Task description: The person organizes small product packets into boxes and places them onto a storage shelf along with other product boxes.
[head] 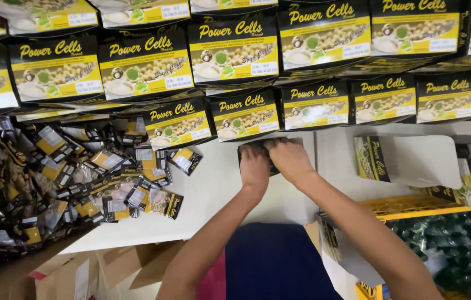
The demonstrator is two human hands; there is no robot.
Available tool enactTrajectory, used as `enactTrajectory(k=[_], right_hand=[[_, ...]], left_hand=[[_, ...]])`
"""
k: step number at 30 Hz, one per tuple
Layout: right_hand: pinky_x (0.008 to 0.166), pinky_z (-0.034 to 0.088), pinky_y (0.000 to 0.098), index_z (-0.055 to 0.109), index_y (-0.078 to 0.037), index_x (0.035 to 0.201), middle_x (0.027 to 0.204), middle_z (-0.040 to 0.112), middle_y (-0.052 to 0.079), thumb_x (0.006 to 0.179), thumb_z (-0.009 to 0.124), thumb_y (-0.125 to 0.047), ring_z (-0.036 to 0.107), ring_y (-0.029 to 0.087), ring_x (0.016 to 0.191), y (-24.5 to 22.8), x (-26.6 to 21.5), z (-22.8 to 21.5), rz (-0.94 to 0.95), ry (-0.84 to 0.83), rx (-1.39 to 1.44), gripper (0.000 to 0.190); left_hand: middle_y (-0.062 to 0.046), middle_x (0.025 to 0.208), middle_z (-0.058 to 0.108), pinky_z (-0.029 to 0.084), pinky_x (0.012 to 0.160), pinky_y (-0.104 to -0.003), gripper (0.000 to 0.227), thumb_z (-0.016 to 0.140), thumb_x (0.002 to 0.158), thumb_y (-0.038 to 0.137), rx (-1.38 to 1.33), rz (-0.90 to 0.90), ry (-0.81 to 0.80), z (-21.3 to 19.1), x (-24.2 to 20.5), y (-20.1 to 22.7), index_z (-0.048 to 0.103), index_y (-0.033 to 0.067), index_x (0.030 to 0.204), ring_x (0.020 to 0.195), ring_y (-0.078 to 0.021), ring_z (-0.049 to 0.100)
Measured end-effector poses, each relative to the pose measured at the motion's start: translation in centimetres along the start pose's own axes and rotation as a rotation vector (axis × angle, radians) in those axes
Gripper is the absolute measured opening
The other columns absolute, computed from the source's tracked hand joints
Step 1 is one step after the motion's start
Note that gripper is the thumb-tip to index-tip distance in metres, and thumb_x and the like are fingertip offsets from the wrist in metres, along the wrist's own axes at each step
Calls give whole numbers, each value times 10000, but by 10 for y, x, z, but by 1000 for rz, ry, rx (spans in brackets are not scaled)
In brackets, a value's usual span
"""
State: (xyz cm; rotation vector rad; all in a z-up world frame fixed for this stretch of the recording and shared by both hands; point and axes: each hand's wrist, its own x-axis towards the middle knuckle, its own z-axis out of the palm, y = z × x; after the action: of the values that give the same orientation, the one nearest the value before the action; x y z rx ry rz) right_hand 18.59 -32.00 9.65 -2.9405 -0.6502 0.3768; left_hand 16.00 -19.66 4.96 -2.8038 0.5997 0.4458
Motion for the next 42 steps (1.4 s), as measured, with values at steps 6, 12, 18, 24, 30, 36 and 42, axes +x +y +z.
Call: enactTrajectory(k=[6, 12, 18, 24, 30, 36, 42], right_hand=[[702, 606, 439, 709, -58, 952, 858, 756, 129, 857, 635, -133, 758, 301, 791, -1, 30, 52, 62, -59, -90, 142], [765, 595, 463, 673, -13, 1034, 916, 740, 169, 896, 611, -159, 742, 340, 857, 5, 23, 53, 5, 44, -12, 211], [788, 557, 445, 646, -50, 1201, 1045, 710, 202, 805, 612, -127, 702, 344, 920, -9, -15, 9, -5, 138, -80, 405], [875, 576, 445, 670, -66, 1098, 1033, 726, 145, 865, 603, -95, 712, 317, 997, -8, 5, 37, 136, 102, -96, 244], [753, 581, 529, 677, -96, 1118, 984, 731, 155, 883, 599, -118, 717, 355, 932, -44, -26, -13, 220, -160, 9, 248], [711, 616, 442, 698, -40, 1054, 924, 741, 180, 867, 616, -93, 755, 331, 848, -65, -64, 28, 191, -62, 12, 211], [725, 616, 430, 743, -80, 856, 891, 748, 171, 856, 636, -103, 761, 316, 843, -59, -41, 60, 217, -114, -44, 109]], left_hand=[[-201, 1330, 607, 302, 1111, -542, 505, 608, 947, 274, -156, -67, -102, 15, 15, 11, 617, 10, 1377, 1287, -407, 465], [-262, 1342, 553, 250, 1137, -535, 616, 598, 868, 298, -192, -39, -43, 6, 3, 5, 565, -100, 1338, 1290, -441, 436], [-222, 1339, 611, 467, 1116, -418, 503, 693, 889, 165, -643, 66, 504, -22, -123, -21, 539, -4, 1337, 1283, -359, 573], [-346, 1291, 589, 544, 894, -498, 730, 791, 848, 107, -1350, -307, 610, -23, -90, -35, 393, -25, 1445, 1145, -489, 608], [-356, 1081, 684, 538, 819, -563, 786, 458, 810, -114, -1233, -221, 305, 30, -108, -47, 372, 54, 1574, 938, -521, 683], [-385, 954, 669, 540, 763, -573, 826, 505, 817, -92, -1237, -216, 153, 35, -143, -38, 262, 31, 1597, 831, -527, 677], [-380, 965, 672, 560, 752, -558, 851, 509, 790, -99, -1213, -135, 216, 45, -137, -40, 244, -13, 1593, 814, -513, 687]])
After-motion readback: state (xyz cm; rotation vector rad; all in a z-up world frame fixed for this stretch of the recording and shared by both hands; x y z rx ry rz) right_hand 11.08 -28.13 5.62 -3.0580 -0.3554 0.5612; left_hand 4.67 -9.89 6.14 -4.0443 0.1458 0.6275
